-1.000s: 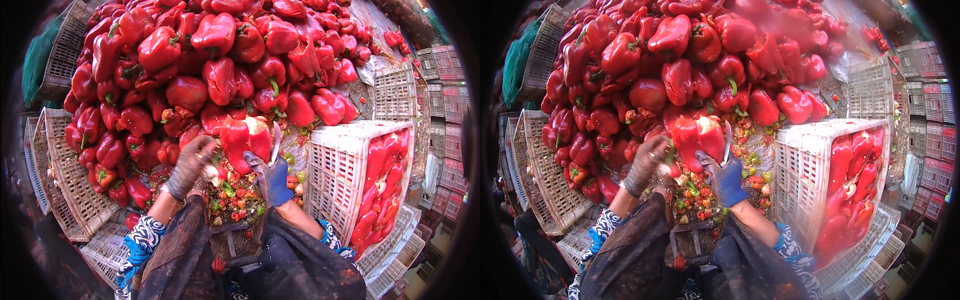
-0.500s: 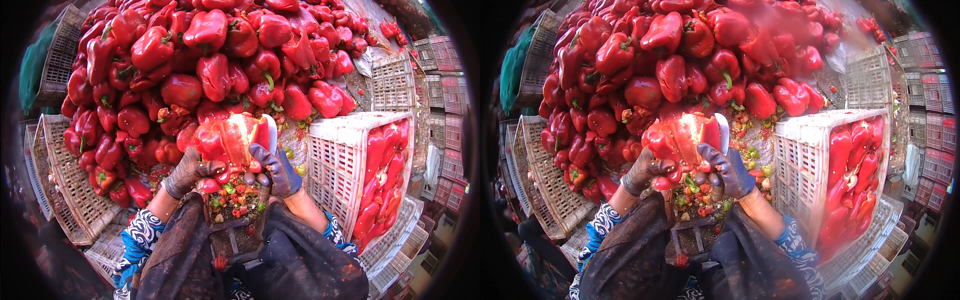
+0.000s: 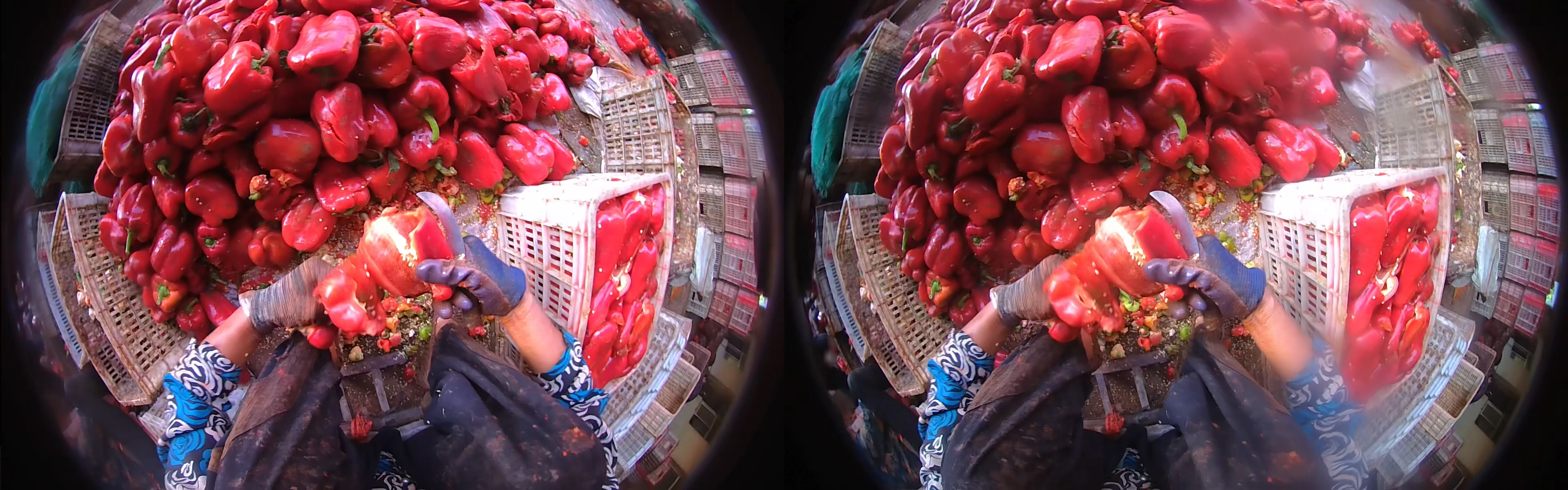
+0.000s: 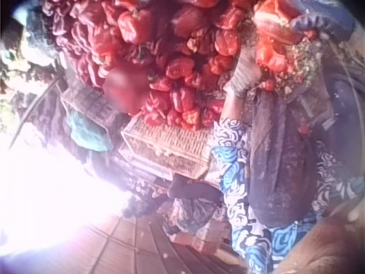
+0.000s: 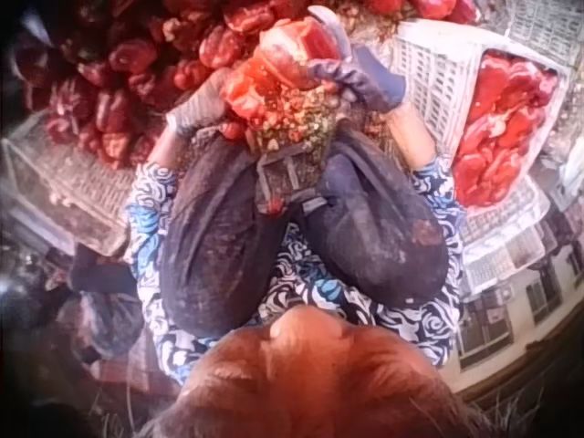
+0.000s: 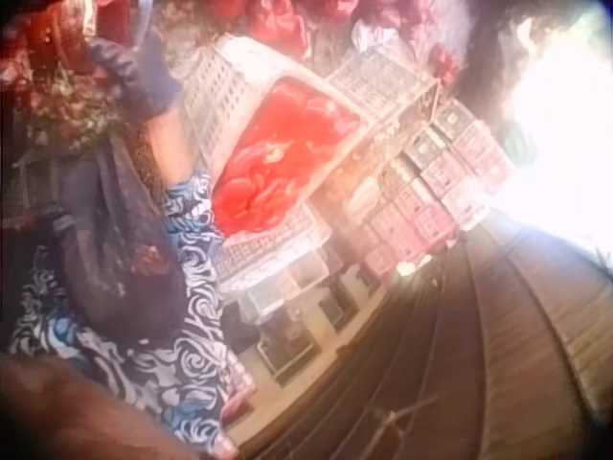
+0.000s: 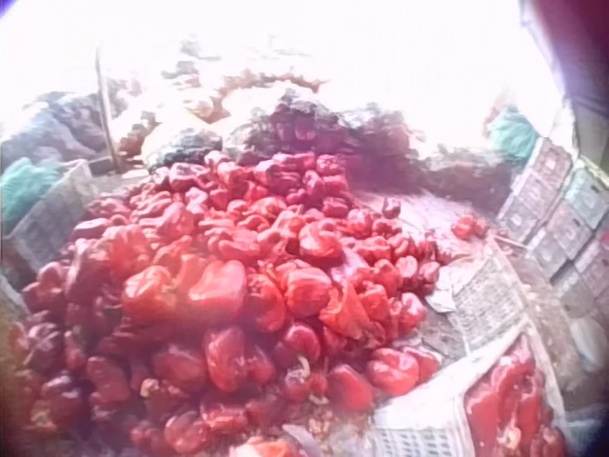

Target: The person cuts red peppers into pieces using a knife and puts them into a white plastic crate.

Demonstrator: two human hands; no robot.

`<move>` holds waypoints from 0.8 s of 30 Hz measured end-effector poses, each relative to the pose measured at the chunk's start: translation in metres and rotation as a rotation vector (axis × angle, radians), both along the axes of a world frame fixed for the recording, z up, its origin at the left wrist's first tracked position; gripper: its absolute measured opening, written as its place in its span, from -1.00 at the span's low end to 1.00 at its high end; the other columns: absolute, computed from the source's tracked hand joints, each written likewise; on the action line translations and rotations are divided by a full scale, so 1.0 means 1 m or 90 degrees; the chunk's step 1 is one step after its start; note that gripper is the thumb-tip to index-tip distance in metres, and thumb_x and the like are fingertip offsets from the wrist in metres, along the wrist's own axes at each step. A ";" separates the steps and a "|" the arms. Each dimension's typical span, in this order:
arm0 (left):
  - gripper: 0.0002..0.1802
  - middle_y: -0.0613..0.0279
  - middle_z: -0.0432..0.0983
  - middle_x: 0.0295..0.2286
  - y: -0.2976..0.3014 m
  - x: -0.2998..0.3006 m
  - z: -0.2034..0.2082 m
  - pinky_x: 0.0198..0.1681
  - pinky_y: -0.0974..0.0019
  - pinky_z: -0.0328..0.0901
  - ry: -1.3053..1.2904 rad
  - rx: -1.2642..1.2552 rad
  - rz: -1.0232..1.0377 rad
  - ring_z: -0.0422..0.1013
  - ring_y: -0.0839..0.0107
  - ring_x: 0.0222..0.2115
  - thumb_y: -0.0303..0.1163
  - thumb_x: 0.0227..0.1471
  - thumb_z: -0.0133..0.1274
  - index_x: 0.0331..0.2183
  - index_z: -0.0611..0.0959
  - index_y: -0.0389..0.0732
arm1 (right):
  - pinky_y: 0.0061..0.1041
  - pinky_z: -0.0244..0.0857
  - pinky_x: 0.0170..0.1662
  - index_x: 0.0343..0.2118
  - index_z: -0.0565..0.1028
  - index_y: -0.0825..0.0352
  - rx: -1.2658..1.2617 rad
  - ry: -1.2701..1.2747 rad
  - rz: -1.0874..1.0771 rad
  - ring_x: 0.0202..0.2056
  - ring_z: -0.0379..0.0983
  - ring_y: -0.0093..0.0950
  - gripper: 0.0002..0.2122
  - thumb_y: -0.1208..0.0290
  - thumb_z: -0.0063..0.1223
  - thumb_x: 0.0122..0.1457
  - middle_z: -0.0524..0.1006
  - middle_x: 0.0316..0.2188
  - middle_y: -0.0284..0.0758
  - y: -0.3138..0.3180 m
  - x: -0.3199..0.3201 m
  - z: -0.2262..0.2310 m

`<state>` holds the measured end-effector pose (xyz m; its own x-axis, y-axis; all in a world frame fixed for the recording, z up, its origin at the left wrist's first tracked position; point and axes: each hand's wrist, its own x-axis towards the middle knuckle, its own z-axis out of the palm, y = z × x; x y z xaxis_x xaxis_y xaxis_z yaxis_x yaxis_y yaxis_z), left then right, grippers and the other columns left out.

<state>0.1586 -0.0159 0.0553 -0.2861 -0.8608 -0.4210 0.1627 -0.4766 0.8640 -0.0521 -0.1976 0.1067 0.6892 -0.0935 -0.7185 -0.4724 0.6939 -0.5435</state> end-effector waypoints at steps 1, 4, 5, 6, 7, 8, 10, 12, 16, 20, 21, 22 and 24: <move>-0.74 0.18 0.60 -0.40 -0.001 0.000 0.001 -0.21 0.30 0.35 -0.042 -0.016 -0.039 0.44 0.52 -0.31 -0.43 -0.03 0.13 -0.23 0.62 -0.27 | -0.70 0.14 -0.71 0.32 -0.17 0.06 -0.050 0.037 0.065 -0.77 0.22 -0.71 -0.21 0.35 0.10 0.14 0.39 -0.69 -0.39 -0.007 0.000 0.006; -0.74 -0.08 0.50 -0.48 -0.003 0.011 -0.010 -0.37 0.23 0.34 -0.215 -0.201 -0.134 0.48 0.18 -0.46 -0.34 -0.04 0.13 -0.26 0.60 -0.25 | -0.76 0.16 -0.71 0.31 -0.10 0.06 -0.176 -0.005 0.098 -0.70 0.31 -0.72 -0.22 0.37 0.15 0.11 0.53 -0.54 -0.29 -0.010 -0.005 0.019; -0.72 -0.10 0.50 -0.47 -0.011 0.014 -0.004 -0.36 0.21 0.34 -0.287 -0.198 -0.153 0.47 0.06 -0.45 -0.31 -0.04 0.13 -0.26 0.61 -0.24 | -0.63 0.26 -0.59 0.20 0.12 0.18 -0.337 -0.047 0.133 -0.61 0.38 -0.65 -0.41 0.39 0.13 0.13 0.56 -0.49 -0.27 -0.003 -0.026 -0.003; -0.71 -0.11 0.50 -0.46 -0.011 0.016 -0.017 -0.35 0.21 0.35 -0.324 -0.171 -0.154 0.50 0.09 -0.44 -0.30 -0.04 0.13 -0.23 0.63 -0.20 | -0.51 0.35 -0.46 0.09 0.34 0.29 -0.509 -0.070 0.160 -0.53 0.44 -0.57 -0.57 0.41 0.11 0.14 0.60 -0.43 -0.24 0.003 -0.049 -0.026; -0.66 -0.12 0.50 -0.47 -0.016 0.018 -0.012 -0.36 0.23 0.36 -0.378 -0.196 -0.163 0.51 0.10 -0.46 -0.29 -0.05 0.15 -0.17 0.64 -0.15 | -0.45 0.35 -0.40 -0.07 0.45 0.40 -0.547 -0.053 0.127 -0.49 0.49 -0.51 -0.69 0.38 0.12 0.15 0.59 -0.47 -0.24 0.006 -0.046 -0.010; -0.58 -0.12 0.51 -0.48 -0.021 0.015 -0.009 -0.37 0.26 0.37 -0.391 -0.125 -0.158 0.54 0.16 -0.47 -0.29 -0.10 0.18 -0.11 0.63 -0.12 | -0.50 0.34 -0.44 -0.03 0.43 0.39 -0.767 -0.002 0.197 -0.50 0.47 -0.59 -0.65 0.37 0.12 0.15 0.57 -0.53 -0.21 0.011 -0.053 -0.002; -0.58 -0.09 0.54 -0.51 -0.011 0.019 -0.016 -0.40 0.31 0.40 -0.456 -0.084 -0.095 0.57 0.41 -0.48 -0.40 -0.17 0.22 -0.15 0.65 -0.14 | -0.59 0.33 -0.48 0.03 0.39 0.35 -0.658 0.089 0.053 -0.51 0.45 -0.66 -0.62 0.40 0.11 0.16 0.56 -0.55 -0.22 0.005 -0.070 0.040; -0.76 0.15 0.58 -0.63 -0.004 0.018 -0.016 -0.52 0.40 0.38 -0.470 -0.024 -0.084 0.52 0.53 -0.57 -0.50 -0.15 0.17 -0.31 0.68 -0.27 | -0.67 0.32 -0.54 0.13 0.31 0.29 -0.660 0.101 -0.192 -0.53 0.45 -0.68 -0.55 0.42 0.10 0.17 0.57 -0.51 -0.23 0.010 -0.104 0.048; -0.95 0.28 0.55 -0.63 0.017 0.007 -0.013 -0.52 0.41 0.37 -0.247 0.075 0.097 0.47 0.50 -0.61 -0.56 -0.10 0.12 -0.46 0.63 -0.31 | -0.74 0.27 -0.65 0.29 -0.01 0.27 -0.673 0.286 -0.513 -0.59 0.46 -0.64 -0.28 0.39 0.16 0.14 0.57 -0.35 -0.24 -0.017 -0.166 0.100; -0.94 0.29 0.54 -0.57 0.029 -0.002 -0.023 -0.51 0.39 0.37 -0.212 0.059 0.105 0.47 0.49 -0.58 -0.57 -0.07 0.11 -0.43 0.60 -0.31 | -0.65 0.45 -0.31 0.22 0.17 0.32 -0.898 0.197 -0.496 -0.22 0.52 -0.49 -0.38 0.51 0.17 0.10 0.53 -0.13 -0.21 -0.024 -0.227 0.070; -0.88 0.28 0.55 -0.52 0.023 -0.008 -0.017 -0.49 0.38 0.39 -0.186 0.058 0.090 0.48 0.49 -0.55 -0.56 -0.05 0.12 -0.36 0.59 -0.32 | -0.60 0.46 -0.16 0.21 0.21 0.33 -0.905 0.126 -0.520 -0.07 0.49 -0.43 -0.40 0.56 0.17 0.08 0.50 -0.04 -0.21 -0.022 -0.222 0.070; -0.86 0.27 0.55 -0.51 0.018 -0.018 -0.012 -0.48 0.38 0.40 -0.160 0.085 0.087 0.48 0.48 -0.54 -0.56 -0.05 0.13 -0.35 0.59 -0.32 | -0.52 0.45 -0.14 0.20 0.22 0.33 -0.986 0.212 -0.459 -0.07 0.48 -0.32 -0.40 0.53 0.19 0.07 0.49 -0.05 -0.14 -0.026 -0.219 0.059; -0.84 0.27 0.56 -0.49 0.007 -0.030 -0.007 -0.46 0.37 0.41 -0.116 0.135 0.077 0.49 0.47 -0.53 -0.55 -0.06 0.15 -0.33 0.58 -0.33 | -0.36 0.42 -0.12 0.18 0.23 0.34 -1.135 0.387 -0.330 -0.08 0.47 -0.12 -0.39 0.45 0.22 0.05 0.47 -0.07 -0.01 -0.040 -0.218 0.037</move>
<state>0.1288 -0.0085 0.0483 -0.0897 -0.7714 -0.6300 0.0810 -0.6361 0.7673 -0.2704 -0.2381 0.1434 0.0978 -0.9425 0.3195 -0.8012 -0.2650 -0.5366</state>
